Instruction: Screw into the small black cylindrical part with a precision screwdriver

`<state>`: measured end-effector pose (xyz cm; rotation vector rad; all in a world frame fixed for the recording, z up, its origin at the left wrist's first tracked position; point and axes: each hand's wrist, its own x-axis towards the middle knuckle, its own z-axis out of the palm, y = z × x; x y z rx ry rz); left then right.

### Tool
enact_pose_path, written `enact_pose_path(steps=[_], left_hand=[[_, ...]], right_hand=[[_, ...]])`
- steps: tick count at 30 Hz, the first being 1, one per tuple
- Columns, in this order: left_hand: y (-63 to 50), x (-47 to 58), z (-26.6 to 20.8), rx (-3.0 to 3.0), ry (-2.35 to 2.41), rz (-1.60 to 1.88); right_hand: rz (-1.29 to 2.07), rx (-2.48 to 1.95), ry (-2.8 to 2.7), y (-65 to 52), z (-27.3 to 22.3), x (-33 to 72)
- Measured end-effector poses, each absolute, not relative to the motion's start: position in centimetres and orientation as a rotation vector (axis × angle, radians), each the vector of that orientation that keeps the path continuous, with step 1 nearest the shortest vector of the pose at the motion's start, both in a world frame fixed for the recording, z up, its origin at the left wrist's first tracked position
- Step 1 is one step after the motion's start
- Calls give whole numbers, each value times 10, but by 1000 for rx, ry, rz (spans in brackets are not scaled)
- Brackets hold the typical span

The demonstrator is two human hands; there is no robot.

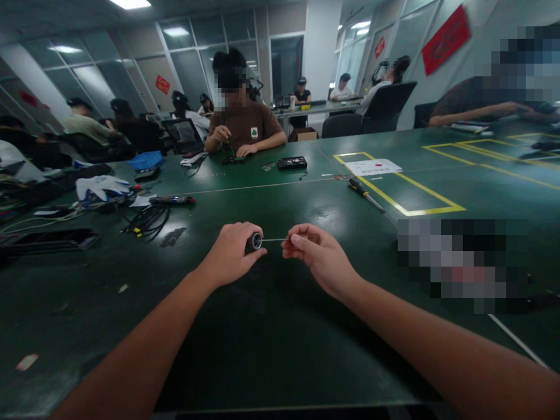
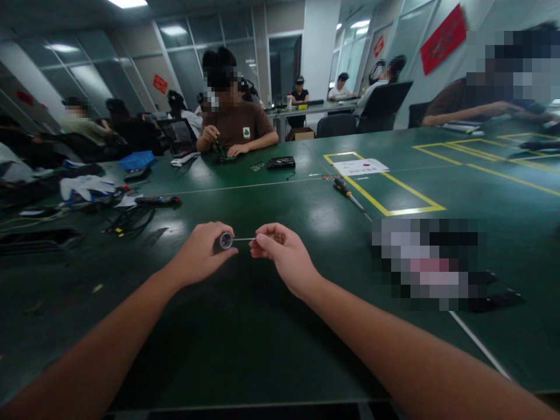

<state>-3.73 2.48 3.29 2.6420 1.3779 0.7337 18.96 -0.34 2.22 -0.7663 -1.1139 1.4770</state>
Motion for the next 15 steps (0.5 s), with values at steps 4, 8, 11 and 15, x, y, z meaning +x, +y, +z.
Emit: enact_pose_path(steps=[4,8,11,15], left_hand=[[23,-39,34,2651,1313,775],[23,-42,34,2666,1261,838],[22,-43,35,2672,1239,862],[22,-43,36,2688,1232,874]], right_hand=[[1644,-709,-941,2,20,189],[1794,-688,-833,6,20,192],[1834,-689,-782,8,23,195],[1700,-660,-856,6,29,198]])
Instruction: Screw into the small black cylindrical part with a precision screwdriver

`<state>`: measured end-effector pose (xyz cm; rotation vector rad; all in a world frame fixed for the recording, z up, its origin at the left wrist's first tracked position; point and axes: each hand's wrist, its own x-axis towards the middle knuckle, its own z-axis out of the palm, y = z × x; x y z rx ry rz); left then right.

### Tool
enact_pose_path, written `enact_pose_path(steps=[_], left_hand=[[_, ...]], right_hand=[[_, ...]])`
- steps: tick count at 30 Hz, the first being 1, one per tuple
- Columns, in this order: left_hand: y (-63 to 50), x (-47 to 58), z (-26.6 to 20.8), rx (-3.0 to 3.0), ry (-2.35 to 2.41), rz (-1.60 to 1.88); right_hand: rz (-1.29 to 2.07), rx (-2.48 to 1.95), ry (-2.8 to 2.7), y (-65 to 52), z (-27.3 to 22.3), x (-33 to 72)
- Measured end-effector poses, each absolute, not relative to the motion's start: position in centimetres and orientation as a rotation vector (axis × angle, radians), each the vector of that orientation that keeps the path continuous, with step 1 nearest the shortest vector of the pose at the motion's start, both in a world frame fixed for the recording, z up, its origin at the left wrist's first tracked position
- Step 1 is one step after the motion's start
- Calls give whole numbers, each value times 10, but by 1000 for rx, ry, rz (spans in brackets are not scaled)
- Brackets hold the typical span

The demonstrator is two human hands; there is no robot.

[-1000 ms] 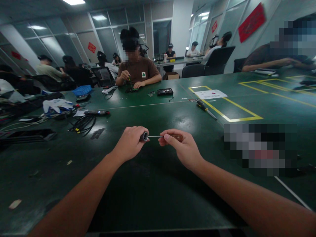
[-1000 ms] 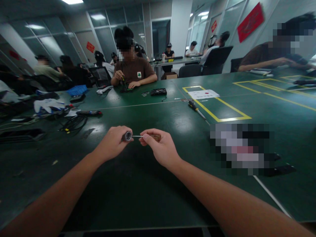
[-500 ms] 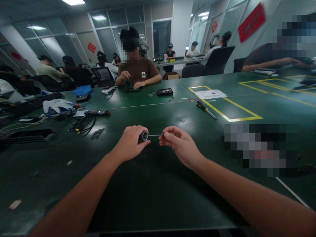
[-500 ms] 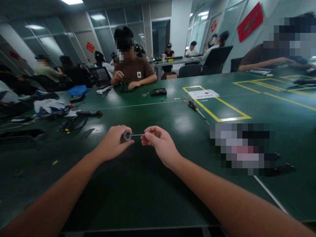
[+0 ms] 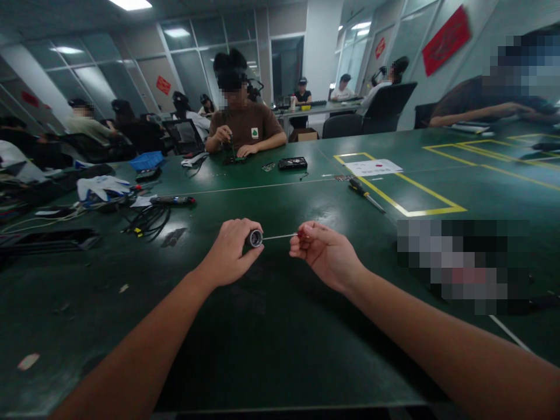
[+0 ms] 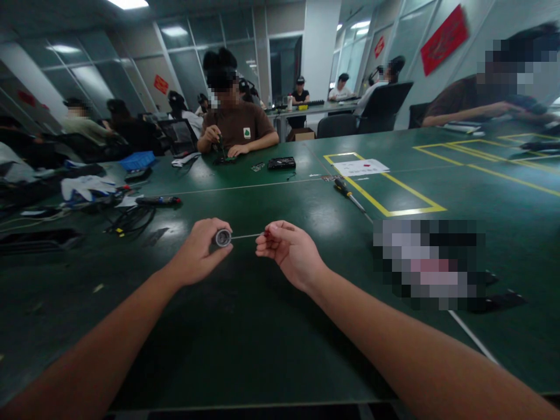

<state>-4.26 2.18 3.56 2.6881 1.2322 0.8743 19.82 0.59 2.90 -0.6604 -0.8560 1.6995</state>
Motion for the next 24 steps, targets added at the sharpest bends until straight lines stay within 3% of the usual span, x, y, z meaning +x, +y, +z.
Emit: enact_pose_path(steps=[24], left_hand=[[21,-42,36,2709,1234,858]], right_hand=[[1353,-675,-1248,-5,25,194]])
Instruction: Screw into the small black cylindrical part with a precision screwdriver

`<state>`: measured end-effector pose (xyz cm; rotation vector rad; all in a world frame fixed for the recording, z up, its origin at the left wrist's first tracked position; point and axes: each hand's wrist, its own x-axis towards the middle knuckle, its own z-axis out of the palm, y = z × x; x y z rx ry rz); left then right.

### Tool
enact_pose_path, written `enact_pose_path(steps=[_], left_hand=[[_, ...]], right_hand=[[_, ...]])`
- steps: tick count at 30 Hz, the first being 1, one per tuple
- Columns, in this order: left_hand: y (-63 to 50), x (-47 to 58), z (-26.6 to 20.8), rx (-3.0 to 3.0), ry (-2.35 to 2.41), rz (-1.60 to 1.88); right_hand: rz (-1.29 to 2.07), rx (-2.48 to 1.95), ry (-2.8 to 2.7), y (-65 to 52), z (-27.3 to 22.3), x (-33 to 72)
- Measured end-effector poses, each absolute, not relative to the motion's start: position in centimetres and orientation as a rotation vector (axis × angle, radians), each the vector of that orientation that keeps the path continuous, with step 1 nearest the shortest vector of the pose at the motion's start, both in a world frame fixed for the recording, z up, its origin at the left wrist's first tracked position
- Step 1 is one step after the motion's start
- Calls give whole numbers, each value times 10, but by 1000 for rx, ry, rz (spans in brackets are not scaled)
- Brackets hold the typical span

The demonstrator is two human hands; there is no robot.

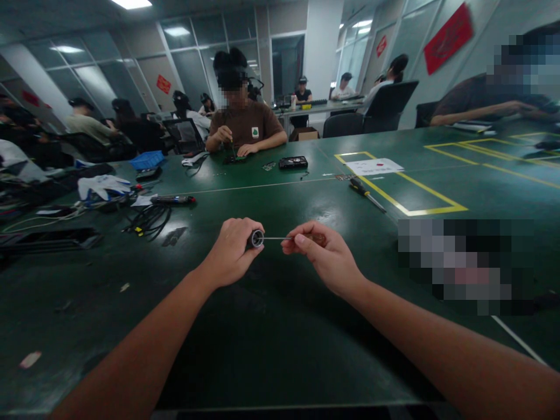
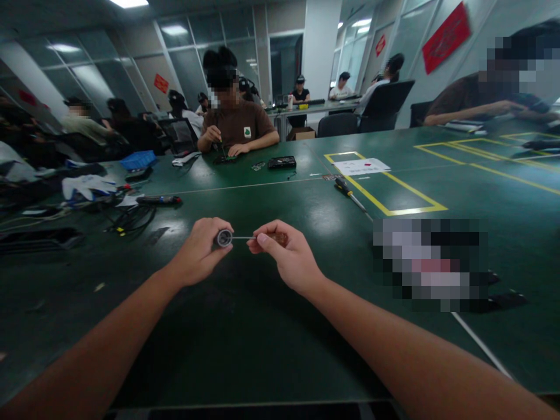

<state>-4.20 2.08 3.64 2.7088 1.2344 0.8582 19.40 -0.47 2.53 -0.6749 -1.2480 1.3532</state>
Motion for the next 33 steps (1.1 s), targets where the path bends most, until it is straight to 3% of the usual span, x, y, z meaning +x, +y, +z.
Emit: enact_pose_path(steps=[7,16,33], left_hand=[[23,-43,35,2731,1112,963],[33,-47,28,2795,1279,1045],[37,-47,22,2662,1556,644]], right_hand=[[1810,-674,-890,6,31,199],[1581,-648,-1024,1,34,199],[1168,-1095,-1432,2,33,195]])
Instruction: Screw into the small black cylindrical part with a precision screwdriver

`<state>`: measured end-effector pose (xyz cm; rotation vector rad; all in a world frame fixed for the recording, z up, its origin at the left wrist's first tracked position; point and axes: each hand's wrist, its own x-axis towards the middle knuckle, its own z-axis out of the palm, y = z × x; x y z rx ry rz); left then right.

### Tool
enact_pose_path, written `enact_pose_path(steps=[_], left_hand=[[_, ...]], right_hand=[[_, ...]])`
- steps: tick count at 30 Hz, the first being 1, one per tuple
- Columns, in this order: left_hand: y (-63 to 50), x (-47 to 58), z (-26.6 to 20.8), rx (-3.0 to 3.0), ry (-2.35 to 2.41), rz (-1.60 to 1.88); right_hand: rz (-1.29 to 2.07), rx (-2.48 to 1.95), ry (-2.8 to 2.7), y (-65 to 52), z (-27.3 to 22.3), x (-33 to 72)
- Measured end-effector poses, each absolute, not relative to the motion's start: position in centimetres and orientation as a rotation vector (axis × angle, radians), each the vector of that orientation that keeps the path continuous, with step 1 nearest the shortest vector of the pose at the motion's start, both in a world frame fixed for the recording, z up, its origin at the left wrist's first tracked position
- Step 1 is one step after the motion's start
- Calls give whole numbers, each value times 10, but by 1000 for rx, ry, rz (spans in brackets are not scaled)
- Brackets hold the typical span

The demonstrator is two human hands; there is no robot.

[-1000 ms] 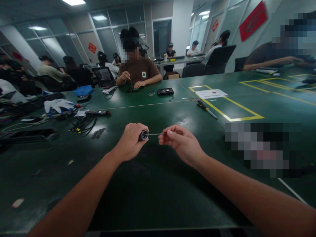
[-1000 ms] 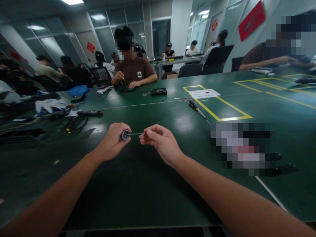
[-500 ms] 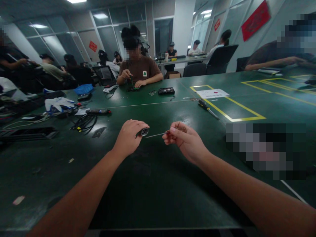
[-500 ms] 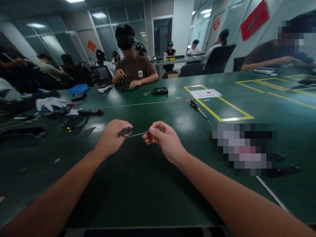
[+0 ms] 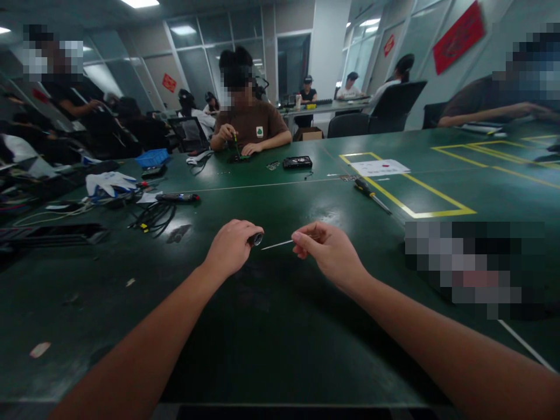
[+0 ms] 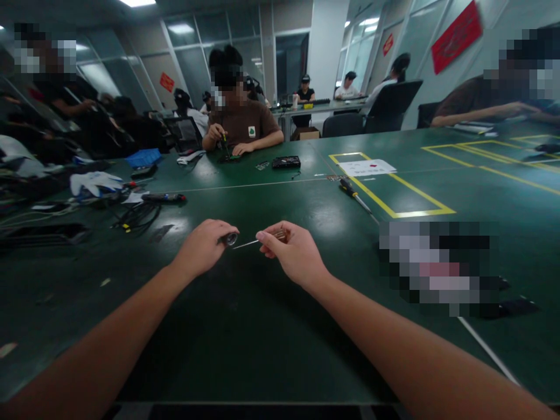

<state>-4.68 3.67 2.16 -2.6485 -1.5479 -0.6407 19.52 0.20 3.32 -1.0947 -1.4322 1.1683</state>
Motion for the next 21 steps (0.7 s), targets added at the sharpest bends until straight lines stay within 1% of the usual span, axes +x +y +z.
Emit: enact_pose_path(steps=[5,14,19,21], left_hand=[[36,-45,21,-2668,-1607,-666],[41,-48,16,-2724,-1740,-458],[27,-40,28,-2783,-1773,-441],[13,-31,38,-2865,-1735,-367]], right_hand=[[1075,-1118,-1391,3,32,196],[1050,-1126,-1393,13,19,197],[868,-1174,-1356,12,15,198],[808,-1173,-1329,13,14,199]])
